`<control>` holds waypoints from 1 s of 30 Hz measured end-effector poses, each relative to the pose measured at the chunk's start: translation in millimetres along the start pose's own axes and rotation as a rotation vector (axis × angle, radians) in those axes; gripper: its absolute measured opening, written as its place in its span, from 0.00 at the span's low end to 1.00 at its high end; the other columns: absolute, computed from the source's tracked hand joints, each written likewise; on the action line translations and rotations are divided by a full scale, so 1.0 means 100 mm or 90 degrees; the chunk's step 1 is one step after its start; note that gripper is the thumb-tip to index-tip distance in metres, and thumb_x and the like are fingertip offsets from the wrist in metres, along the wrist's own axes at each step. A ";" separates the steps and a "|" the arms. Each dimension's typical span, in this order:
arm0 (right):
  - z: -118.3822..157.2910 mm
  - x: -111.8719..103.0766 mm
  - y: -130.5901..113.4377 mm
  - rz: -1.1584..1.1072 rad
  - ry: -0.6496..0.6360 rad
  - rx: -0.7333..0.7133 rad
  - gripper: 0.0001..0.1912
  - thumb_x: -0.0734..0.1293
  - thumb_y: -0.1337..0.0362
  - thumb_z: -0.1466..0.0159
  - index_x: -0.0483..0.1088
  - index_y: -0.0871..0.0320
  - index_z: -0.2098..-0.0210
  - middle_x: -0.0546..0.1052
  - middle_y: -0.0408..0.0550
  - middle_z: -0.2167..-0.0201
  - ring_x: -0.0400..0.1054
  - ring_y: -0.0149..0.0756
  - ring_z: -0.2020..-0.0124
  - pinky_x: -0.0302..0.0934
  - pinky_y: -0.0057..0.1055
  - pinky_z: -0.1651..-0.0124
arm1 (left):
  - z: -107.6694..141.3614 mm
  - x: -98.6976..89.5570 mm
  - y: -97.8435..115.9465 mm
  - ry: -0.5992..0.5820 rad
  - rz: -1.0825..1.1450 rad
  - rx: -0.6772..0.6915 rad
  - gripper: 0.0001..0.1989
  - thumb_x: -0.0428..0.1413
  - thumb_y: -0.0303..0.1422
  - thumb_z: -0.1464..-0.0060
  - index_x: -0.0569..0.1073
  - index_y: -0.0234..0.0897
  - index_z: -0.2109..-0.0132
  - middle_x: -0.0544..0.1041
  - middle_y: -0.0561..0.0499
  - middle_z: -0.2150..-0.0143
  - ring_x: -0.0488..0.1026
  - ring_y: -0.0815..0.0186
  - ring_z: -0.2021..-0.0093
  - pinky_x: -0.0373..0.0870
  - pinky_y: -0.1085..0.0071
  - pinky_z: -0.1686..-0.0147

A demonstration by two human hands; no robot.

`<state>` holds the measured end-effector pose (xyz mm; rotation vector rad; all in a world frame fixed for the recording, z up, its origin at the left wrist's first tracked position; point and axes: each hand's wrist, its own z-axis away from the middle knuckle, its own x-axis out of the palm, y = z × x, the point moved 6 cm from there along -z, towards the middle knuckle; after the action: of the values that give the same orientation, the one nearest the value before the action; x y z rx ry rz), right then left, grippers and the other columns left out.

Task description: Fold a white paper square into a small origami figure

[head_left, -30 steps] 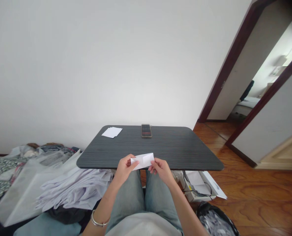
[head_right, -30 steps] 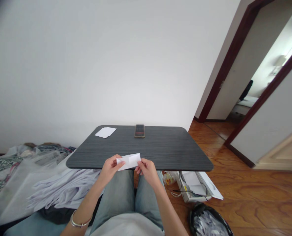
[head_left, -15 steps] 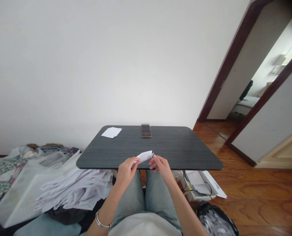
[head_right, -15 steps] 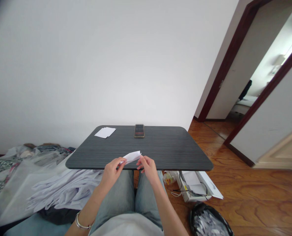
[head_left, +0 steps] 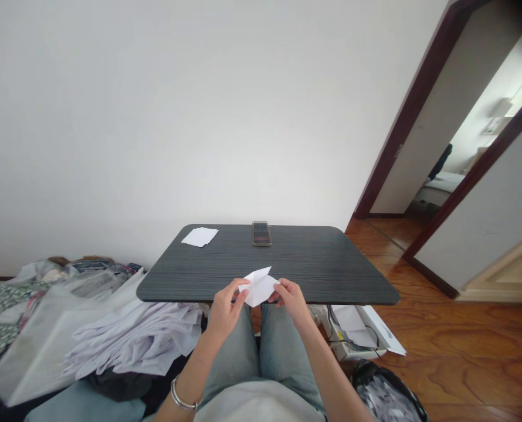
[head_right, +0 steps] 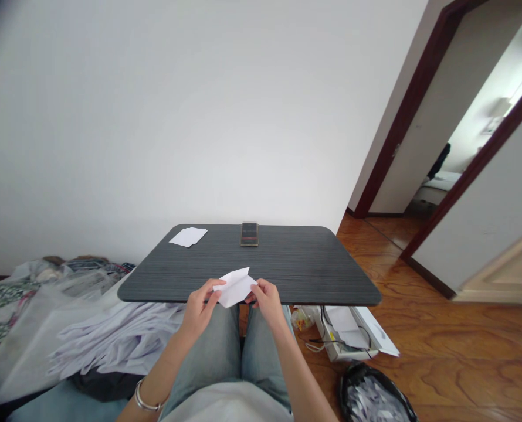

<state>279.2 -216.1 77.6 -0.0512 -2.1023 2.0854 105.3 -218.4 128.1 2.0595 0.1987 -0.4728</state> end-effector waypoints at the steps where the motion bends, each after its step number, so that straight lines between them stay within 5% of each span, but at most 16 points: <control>1: 0.00 0.00 -0.01 -0.004 -0.002 -0.004 0.13 0.65 0.56 0.48 0.63 0.59 0.80 0.73 0.43 0.84 0.68 0.32 0.81 0.53 0.20 0.84 | 0.00 -0.02 -0.03 0.017 0.034 -0.026 0.11 0.50 0.37 0.46 0.72 0.38 0.59 0.75 0.50 0.66 0.71 0.66 0.70 0.65 0.76 0.73; 10: 0.04 0.05 -0.08 -0.008 -0.024 -0.059 0.13 0.67 0.55 0.48 0.65 0.59 0.77 0.72 0.42 0.82 0.67 0.30 0.81 0.54 0.20 0.84 | -0.06 -0.08 -0.27 0.109 0.313 -0.155 0.27 0.57 0.33 0.53 0.60 0.35 0.46 0.77 0.45 0.62 0.74 0.62 0.62 0.69 0.69 0.61; 16: 0.05 0.05 -0.10 -0.018 -0.005 -0.080 0.14 0.68 0.54 0.49 0.65 0.58 0.75 0.72 0.43 0.80 0.64 0.28 0.82 0.54 0.21 0.84 | -0.09 -0.10 -0.24 0.088 0.322 -0.140 0.11 0.58 0.33 0.55 0.73 0.32 0.63 0.76 0.43 0.58 0.72 0.58 0.55 0.66 0.64 0.54; 26: 0.12 0.04 -0.15 -0.169 -0.037 -0.041 0.16 0.64 0.52 0.46 0.69 0.58 0.66 0.75 0.46 0.76 0.70 0.34 0.77 0.61 0.25 0.79 | -0.08 -0.09 -0.19 0.076 0.324 -0.110 0.04 0.58 0.31 0.56 0.76 0.35 0.72 0.76 0.47 0.63 0.71 0.60 0.59 0.68 0.70 0.63; 30: 0.13 0.04 -0.17 -0.209 -0.049 -0.013 0.21 0.62 0.47 0.45 0.70 0.59 0.70 0.74 0.47 0.78 0.67 0.34 0.79 0.61 0.27 0.79 | -0.08 -0.07 -0.14 0.044 0.340 -0.102 0.05 0.58 0.32 0.56 0.76 0.35 0.73 0.76 0.47 0.62 0.72 0.60 0.61 0.68 0.70 0.64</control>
<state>274.9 -228.4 94.7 0.3525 -2.0130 1.8979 96.1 -203.5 123.3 1.8755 -0.2632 -0.0529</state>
